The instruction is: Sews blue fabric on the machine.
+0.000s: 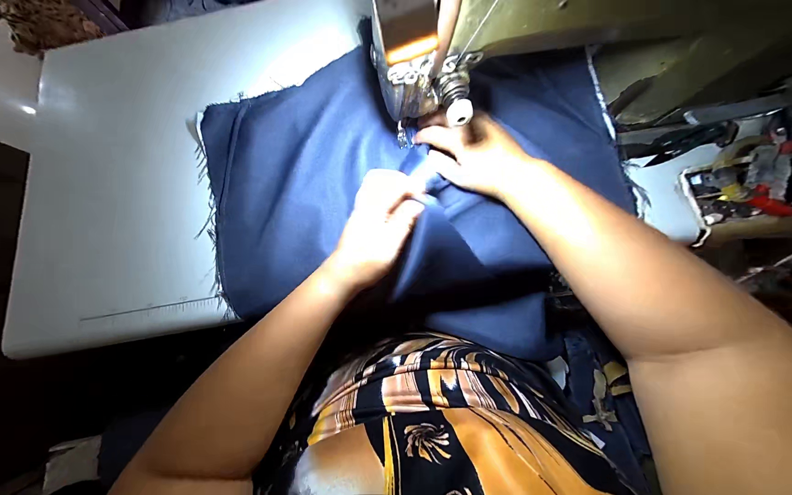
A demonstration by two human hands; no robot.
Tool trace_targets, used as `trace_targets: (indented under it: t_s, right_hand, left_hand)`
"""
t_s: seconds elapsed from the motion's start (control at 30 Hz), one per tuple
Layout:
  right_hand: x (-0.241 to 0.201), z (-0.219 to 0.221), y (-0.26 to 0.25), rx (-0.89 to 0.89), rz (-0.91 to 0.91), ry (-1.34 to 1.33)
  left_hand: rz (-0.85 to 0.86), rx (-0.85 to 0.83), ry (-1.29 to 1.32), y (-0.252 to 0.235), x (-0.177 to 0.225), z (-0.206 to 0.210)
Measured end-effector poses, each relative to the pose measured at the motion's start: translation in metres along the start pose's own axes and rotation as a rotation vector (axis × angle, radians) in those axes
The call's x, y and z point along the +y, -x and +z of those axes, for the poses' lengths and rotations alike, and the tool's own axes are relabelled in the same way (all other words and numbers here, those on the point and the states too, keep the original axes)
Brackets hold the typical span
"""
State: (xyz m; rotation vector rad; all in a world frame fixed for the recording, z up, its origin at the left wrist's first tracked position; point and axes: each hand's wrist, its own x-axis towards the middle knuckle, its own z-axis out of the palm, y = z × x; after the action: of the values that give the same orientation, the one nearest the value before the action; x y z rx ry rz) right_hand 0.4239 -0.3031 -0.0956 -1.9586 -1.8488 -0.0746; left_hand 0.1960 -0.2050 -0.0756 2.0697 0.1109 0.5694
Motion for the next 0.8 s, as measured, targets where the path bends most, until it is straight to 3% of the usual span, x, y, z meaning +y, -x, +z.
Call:
trace_targets:
  t_s: [0.07,0.13,0.17,0.23,0.3,0.37,0.47,0.53,0.63,0.67,0.8]
  right_hand:
    - [-0.033,-0.005,0.013,-0.030,-0.026,0.027]
    - [-0.074,-0.005,0.026,-0.042,-0.158,-0.012]
    - [-0.092,-0.005,0.033,-0.027,-0.164,-0.040]
    - [-0.103,-0.009,0.039,-0.106,0.063,-0.098]
    - [-0.089,-0.012,0.037,-0.129,0.306,-0.159]
    - [-0.083,-0.020,0.031,-0.124,0.530,-0.217]
    - [-0.087,-0.015,0.033,-0.052,0.566,-0.213]
    - [-0.089,-0.009,0.034,0.006,0.565,-0.206]
    - [-0.093,0.001,0.040,0.083,0.566,-0.185]
    - [-0.095,0.003,0.041,0.102,0.578,-0.177]
    - [-0.102,0.011,0.050,0.263,0.536,-0.120]
  left_hand:
    - [-0.233,0.256,0.480,0.006,-0.001,-0.022]
    - [-0.406,0.420,0.707,0.010,-0.001,-0.033]
    - [-0.403,0.412,0.623,0.014,-0.001,-0.031]
    - [-0.135,0.263,0.127,0.029,-0.015,-0.019]
    - [0.200,-0.026,-0.265,0.043,-0.032,-0.016]
    - [0.414,-0.283,-0.531,0.048,-0.033,-0.019]
    - [0.293,-0.330,-0.465,0.043,-0.025,-0.017]
    - [0.032,-0.296,-0.432,0.022,-0.005,-0.011]
    - [-0.289,-0.181,-0.600,-0.012,0.012,0.010]
    - [-0.310,-0.149,-0.686,-0.018,0.008,0.016]
    - [-0.092,-0.048,-0.840,-0.014,-0.019,0.031]
